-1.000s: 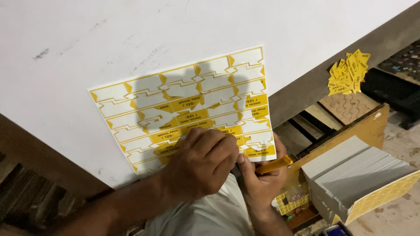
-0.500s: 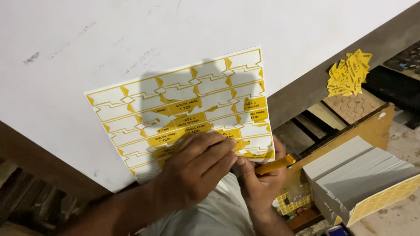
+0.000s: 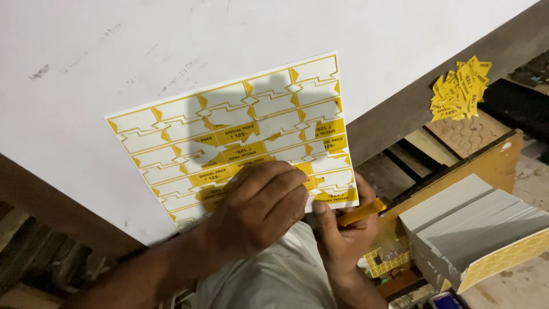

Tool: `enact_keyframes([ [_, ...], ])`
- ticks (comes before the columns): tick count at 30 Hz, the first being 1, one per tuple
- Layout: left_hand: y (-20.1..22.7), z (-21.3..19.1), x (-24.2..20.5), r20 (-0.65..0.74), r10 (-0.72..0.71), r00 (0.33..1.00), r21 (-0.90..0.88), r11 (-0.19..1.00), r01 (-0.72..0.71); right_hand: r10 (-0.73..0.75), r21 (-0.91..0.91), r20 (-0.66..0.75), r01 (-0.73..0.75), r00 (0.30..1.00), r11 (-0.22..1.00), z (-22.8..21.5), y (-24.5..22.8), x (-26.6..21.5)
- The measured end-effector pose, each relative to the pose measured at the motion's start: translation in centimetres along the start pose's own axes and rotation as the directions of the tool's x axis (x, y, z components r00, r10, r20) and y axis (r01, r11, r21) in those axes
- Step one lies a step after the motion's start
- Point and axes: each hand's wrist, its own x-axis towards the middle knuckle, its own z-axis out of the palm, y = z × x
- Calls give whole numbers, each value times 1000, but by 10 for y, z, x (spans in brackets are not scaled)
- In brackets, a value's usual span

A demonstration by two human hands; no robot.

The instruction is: Peeling special price stickers from a sheet and applying them to a template on a whiteboard using a utility knife.

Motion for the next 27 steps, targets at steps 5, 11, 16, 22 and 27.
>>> enact_keyframes([
  [5,0,-1,3,-76,-52,996,-84,995,45,24,90,-10,-23,1000,996,7,-4,7],
  [11,1,-4,3,-31,-48,998,-49,998,46,-36,92,-27,38,999,995,15,-14,11],
  [16,1,2,3,-77,-86,993,-70,994,81,-63,-10,-61,62,996,998,18,-16,14],
  [22,0,7,-2,-122,-110,986,-57,993,104,-138,-271,-105,105,985,957,10,-11,17],
  [27,-2,3,-1,-39,-56,998,11,998,56,-287,-480,-99,206,953,853,11,-20,17],
])
